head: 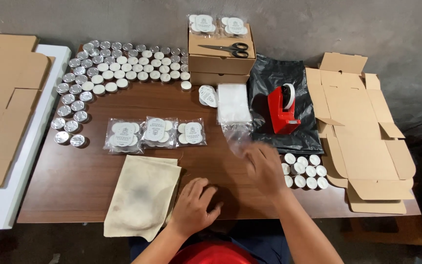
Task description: Packaging small white tealight candles into clear plastic bags, four per bag.
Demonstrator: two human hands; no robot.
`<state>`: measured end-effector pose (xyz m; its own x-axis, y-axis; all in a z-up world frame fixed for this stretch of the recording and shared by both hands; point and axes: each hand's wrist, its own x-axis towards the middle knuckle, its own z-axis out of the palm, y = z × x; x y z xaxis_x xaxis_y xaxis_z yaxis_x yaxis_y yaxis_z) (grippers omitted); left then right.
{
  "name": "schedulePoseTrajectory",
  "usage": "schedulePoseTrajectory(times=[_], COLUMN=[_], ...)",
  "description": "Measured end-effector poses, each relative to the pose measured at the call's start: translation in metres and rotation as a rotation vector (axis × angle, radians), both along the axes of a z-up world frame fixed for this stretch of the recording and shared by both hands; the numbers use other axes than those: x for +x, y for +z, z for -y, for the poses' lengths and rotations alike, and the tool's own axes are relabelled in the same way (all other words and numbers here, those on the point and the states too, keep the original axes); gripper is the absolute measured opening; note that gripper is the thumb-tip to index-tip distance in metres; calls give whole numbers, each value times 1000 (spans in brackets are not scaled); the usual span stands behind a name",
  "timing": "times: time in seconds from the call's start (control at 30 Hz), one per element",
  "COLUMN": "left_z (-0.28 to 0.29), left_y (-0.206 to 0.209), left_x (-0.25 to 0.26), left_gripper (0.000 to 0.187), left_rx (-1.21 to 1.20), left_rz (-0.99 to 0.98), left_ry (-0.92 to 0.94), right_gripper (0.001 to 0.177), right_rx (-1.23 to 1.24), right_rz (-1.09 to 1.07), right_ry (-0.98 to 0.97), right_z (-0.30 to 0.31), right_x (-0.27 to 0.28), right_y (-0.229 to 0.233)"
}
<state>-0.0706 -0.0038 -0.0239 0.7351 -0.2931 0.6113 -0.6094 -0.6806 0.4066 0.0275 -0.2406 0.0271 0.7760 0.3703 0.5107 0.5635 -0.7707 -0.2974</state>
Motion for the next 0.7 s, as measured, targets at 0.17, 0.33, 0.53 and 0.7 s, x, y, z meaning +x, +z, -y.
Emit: schedulePoseTrajectory(times=[0.17,0.33,0.53,0.7], left_z=[1,9,17,24], left_y=[28,52,52,10], left_x=[9,23,25,24], left_gripper=[73,86,19,9], left_rx=[-438,-668,-805,-1095], left_rz=[-387,-1110,-1366,-1144], left_ry=[-48,-263,-82,111], right_gripper=[7,11,34,43], right_rx=[583,652,597,358], right_rz=[-720,-956,-925,-187], right_ry=[54,180,-62,-34], right_z=[9,18,5,-12], right_x=[-42,-32,-27,-57], right_y=[21,12,18,-7])
